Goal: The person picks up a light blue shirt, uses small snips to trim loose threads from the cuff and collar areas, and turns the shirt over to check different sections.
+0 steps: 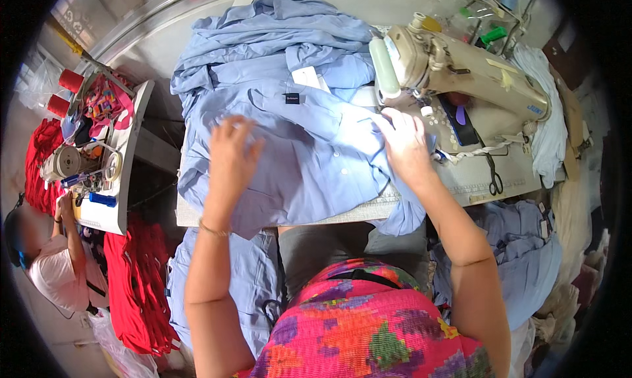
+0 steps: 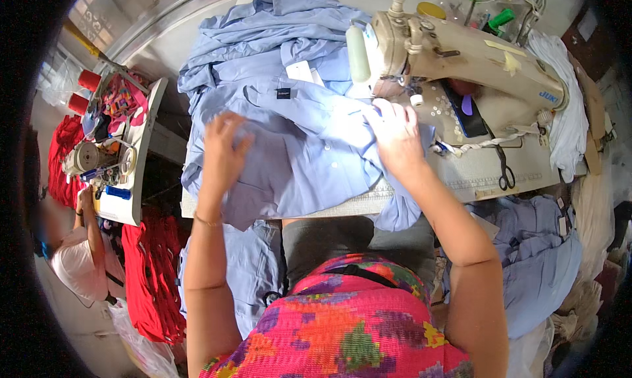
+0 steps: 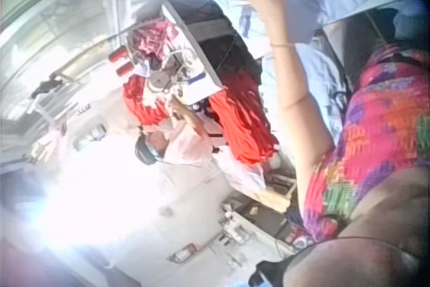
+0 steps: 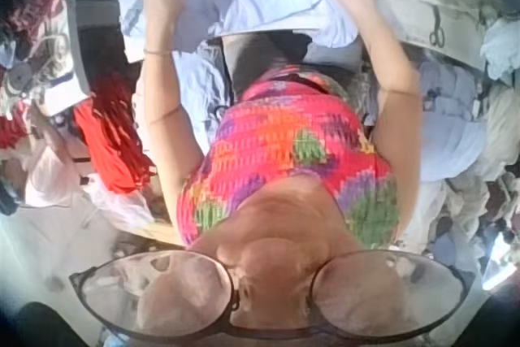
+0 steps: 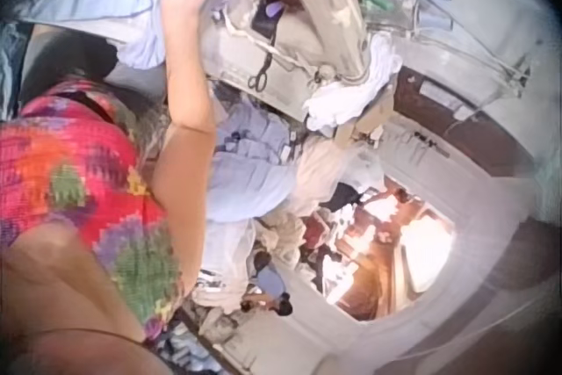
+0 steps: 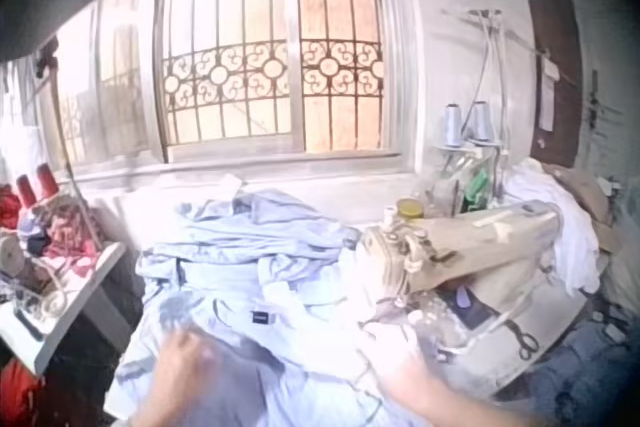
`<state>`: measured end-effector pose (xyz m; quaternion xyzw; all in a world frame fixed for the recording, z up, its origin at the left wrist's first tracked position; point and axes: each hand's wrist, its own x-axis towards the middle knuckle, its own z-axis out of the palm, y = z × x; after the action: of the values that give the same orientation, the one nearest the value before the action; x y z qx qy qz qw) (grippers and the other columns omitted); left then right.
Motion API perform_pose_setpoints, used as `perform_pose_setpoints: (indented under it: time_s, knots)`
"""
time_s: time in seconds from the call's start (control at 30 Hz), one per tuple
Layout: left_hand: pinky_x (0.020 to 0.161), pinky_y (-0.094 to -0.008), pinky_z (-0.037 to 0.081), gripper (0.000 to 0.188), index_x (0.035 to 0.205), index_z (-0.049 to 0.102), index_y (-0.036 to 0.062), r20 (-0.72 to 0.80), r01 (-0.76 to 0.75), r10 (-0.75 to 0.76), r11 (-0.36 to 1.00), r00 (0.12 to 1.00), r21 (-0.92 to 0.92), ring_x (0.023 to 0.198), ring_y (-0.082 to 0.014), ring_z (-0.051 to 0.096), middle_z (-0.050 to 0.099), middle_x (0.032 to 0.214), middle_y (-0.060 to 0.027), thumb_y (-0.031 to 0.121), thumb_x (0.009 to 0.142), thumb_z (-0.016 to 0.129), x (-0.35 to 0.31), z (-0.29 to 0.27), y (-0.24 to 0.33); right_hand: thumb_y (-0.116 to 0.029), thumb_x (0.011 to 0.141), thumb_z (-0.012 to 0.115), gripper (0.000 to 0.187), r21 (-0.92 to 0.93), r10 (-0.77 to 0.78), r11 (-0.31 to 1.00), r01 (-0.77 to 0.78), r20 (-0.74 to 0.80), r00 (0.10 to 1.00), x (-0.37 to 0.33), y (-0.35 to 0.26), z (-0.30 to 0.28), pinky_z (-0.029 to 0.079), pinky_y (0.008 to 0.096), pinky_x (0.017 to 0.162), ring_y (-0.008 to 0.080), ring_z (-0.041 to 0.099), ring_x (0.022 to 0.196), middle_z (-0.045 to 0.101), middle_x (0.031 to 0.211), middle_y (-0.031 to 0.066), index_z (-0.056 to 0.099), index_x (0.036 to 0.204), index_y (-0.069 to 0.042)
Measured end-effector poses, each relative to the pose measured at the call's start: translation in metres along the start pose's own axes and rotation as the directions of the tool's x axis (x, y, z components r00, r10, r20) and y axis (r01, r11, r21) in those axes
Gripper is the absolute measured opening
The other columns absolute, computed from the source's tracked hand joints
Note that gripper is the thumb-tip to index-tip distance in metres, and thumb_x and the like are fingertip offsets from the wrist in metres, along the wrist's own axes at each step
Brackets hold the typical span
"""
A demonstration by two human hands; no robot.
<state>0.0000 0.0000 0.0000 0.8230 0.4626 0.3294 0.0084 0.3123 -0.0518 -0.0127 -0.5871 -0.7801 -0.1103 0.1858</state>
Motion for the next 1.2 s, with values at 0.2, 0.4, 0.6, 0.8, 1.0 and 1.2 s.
perform_pose_setpoints:
  time_s: [0.2, 0.4, 0.6, 0.8, 1.0, 1.2]
  knots:
    - [0.082, -0.0392, 0.042, 0.025, 0.093, 0.061, 0.0023, 0.23, 0.08, -0.058, 0.993, 0.972, -0.087, 0.091, -0.031, 0.055, 0.06, 0.097, -0.0123, 0.014, 0.072, 0.069, -0.032, 0.016, 0.034, -0.011, 0.076, 0.062, 0.028, 0.444, -0.23, 0.866, 0.229, -0.051, 0.972, 0.032, -0.043, 0.015, 0.046, 0.0397, 0.074, 0.0313, 0.056, 0.092, 0.059, 0.102, 0.0108, 0.057, 0.104, -0.008]
    - [0.063, -0.0361, 0.045, 0.019, 0.087, 0.063, 0.004, 0.708, 0.354, -0.077, 0.901, 0.702, -0.252, 0.065, -0.0255, 0.058, 0.06, 0.07, -0.0113, 0.021, 0.078, 0.065, -0.035, -0.028, 0.019, -0.022, 0.082, 0.06, 0.019, 0.41, -0.045, 0.912, -0.035, 0.182, 0.982, 0.046, -0.004, 0.028, 0.044, 0.0402, 0.07, 0.0307, 0.054, 0.084, 0.054, 0.086, 0.013, 0.056, 0.083, -0.003]
    - [0.07, -0.0356, 0.046, 0.036, 0.108, 0.056, 0.0036, 0.005, -0.037, 0.037, 0.999, 0.999, -0.025, 0.082, -0.0297, 0.06, 0.059, 0.099, -0.0135, 0.006, 0.073, 0.064, 0.034, -0.007, 0.004, -0.03, 0.079, 0.064, 0.028, 0.518, 0.019, 0.846, -0.125, 0.206, 0.978, 0.032, 0.002, 0.024, 0.042, 0.0391, 0.071, 0.0308, 0.052, 0.079, 0.051, 0.078, 0.0114, 0.055, 0.078, -0.003]
    - [0.078, -0.0416, 0.047, 0.058, 0.122, 0.044, 0.0077, 0.443, 0.217, -0.313, 0.943, 0.84, 0.253, 0.097, -0.0351, 0.055, 0.052, 0.114, -0.0146, 0.003, 0.069, 0.066, 0.03, 0.001, -0.044, -0.013, 0.065, 0.074, 0.026, 0.486, -0.158, 0.863, 0.136, 0.003, 0.987, 0.005, -0.013, -0.036, 0.041, 0.0341, 0.06, 0.0274, 0.053, 0.071, 0.052, 0.076, 0.0088, 0.051, 0.074, -0.005]
    - [0.082, -0.04, 0.044, 0.036, 0.094, 0.061, 0.0027, 0.133, 0.019, -0.012, 0.998, 0.991, -0.052, 0.099, -0.0326, 0.051, 0.054, 0.109, -0.0086, -0.006, 0.059, 0.062, -0.004, -0.009, -0.013, 0.001, 0.061, 0.07, 0.024, 0.924, -0.284, 0.381, -0.01, 0.127, 0.951, -0.028, -0.044, -0.121, 0.043, 0.0291, 0.062, 0.0218, 0.057, 0.074, 0.055, 0.084, 0.0084, 0.057, 0.08, -0.006]
    - [0.087, -0.035, 0.035, 0.036, 0.087, 0.061, 0.0011, -0.017, 0.038, -0.037, 0.994, 0.999, 0.107, 0.09, -0.0292, 0.052, 0.06, 0.089, -0.0104, -0.005, 0.052, 0.055, -0.052, -0.105, 0.029, 0.002, 0.06, 0.068, 0.013, 0.821, 0.009, 0.565, 0.084, -0.107, 0.994, -0.06, -0.037, -0.181, 0.043, 0.0266, 0.053, 0.0196, 0.059, 0.059, 0.06, 0.071, 0.0095, 0.063, 0.067, -0.007]
